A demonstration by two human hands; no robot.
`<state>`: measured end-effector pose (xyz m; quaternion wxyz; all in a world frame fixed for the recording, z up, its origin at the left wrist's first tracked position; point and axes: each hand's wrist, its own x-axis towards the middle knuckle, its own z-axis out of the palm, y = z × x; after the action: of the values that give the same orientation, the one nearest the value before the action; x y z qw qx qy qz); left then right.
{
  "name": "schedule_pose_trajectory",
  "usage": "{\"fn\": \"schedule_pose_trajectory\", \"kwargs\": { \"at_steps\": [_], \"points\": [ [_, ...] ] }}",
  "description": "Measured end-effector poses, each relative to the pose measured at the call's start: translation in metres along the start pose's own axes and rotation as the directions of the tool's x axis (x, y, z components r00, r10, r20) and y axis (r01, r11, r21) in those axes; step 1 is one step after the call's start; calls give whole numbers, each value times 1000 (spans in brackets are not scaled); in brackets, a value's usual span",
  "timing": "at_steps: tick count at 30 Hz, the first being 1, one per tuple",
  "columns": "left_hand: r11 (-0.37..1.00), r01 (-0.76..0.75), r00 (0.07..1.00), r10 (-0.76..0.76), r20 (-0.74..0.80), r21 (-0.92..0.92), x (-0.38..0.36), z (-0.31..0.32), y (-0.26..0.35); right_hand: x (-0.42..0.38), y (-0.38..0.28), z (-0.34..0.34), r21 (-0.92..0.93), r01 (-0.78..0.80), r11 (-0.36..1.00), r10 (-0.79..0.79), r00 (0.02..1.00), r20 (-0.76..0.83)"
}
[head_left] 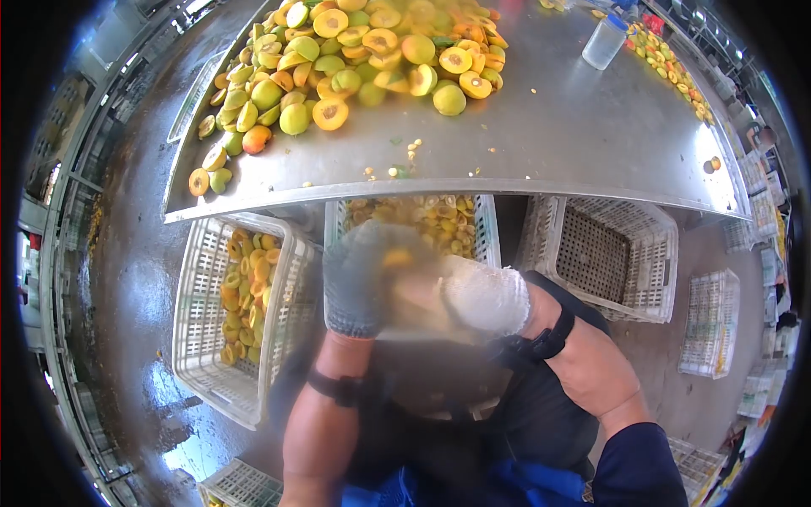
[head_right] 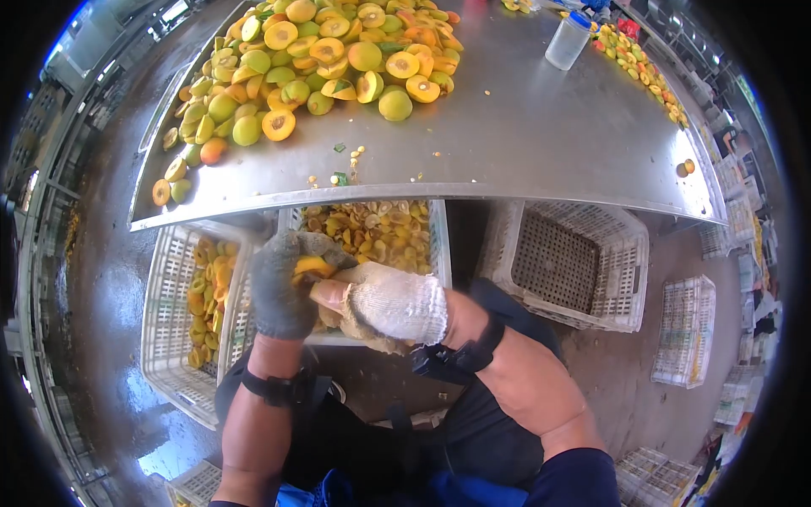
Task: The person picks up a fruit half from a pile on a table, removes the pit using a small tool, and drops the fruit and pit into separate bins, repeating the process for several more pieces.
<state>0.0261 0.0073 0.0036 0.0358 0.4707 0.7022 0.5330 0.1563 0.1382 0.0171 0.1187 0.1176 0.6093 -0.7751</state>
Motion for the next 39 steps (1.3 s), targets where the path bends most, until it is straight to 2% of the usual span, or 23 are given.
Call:
{"fn": "schedule_pose_trajectory", "kwargs": {
  "at_steps": [2,4,9,11,12,13,14,15,16,17,19,22,24,25,28,29,30,31,32,33,34,36,39],
  "points": [
    [900,210,970,-242,-37,-382,-8,7,0,-1,2,6,-60,121,991,-123,992,-32],
    [406,280,845,-535,22,-870,-8,17,-3,1,7,20,-354,279,893,-354,920,-168],
    [796,215,791,-481,-377,-565,-9,31,-21,9,15,27,-330,404,853,-480,857,-191],
    [143,132,625,-780,-30,-981,4,5,5,22,32,21,-118,429,896,-445,862,-242],
    [596,255,737,-630,-245,-762,1,-4,-3,22,40,14,-113,418,901,-433,863,-259],
    [897,271,856,-391,-339,-349,-5,-8,-12,21,41,10,-109,408,907,-422,863,-277],
    [975,169,949,-122,-289,143,-5,-11,-13,12,28,6,-240,353,905,-412,868,-278],
    [962,81,967,-12,-254,262,-5,-18,-9,2,13,2,-365,289,885,-401,871,-284],
    [990,134,957,-117,-267,45,-6,-12,-3,-4,5,-2,-476,220,852,-388,875,-291],
    [968,188,940,-227,-254,-167,-10,-8,1,-5,3,-9,-297,219,929,-296,923,-247],
    [944,224,940,-275,-201,-241,-15,-11,3,-7,3,-26,207,76,975,-60,995,-79],
    [933,177,934,-259,-246,-313,-13,-10,-2,-5,10,-27,275,-53,960,113,972,-207],
    [638,280,836,-529,-144,-718,-10,-18,-3,7,26,-38,277,-111,954,219,893,-393],
    [425,284,778,-626,-53,-859,-8,-25,-4,4,28,-38,158,-94,983,157,879,-450],
    [706,353,817,-552,-164,-614,-10,-54,-21,4,28,-39,-180,-53,982,-34,894,-448],
    [779,319,814,-517,-265,-540,-11,-67,-27,-1,12,-25,-291,-173,941,11,874,-485],
    [911,347,810,-410,-418,-221,-11,-83,-28,0,8,-21,-409,-146,901,-70,880,-469],
    [919,375,810,-261,-525,121,-10,-101,-22,-1,4,-19,-522,-119,845,-149,884,-443],
    [803,401,813,-90,-576,441,-8,-114,-17,2,-6,-15,-628,-93,772,-225,885,-408],
    [715,464,764,-24,-645,523,-6,-122,-13,8,-22,-14,-629,-87,772,-230,885,-404],
    [763,449,757,-47,-652,466,-7,-126,-12,26,-22,-24,-818,-39,574,-424,840,-338],
    [846,407,748,-94,-657,344,-11,-127,-10,66,-75,-18,-865,-224,448,-362,839,-405],
    [898,364,828,-190,-527,247,-9,-119,-8,153,-107,-41,-969,-162,185,-488,841,-233]
  ]
}}
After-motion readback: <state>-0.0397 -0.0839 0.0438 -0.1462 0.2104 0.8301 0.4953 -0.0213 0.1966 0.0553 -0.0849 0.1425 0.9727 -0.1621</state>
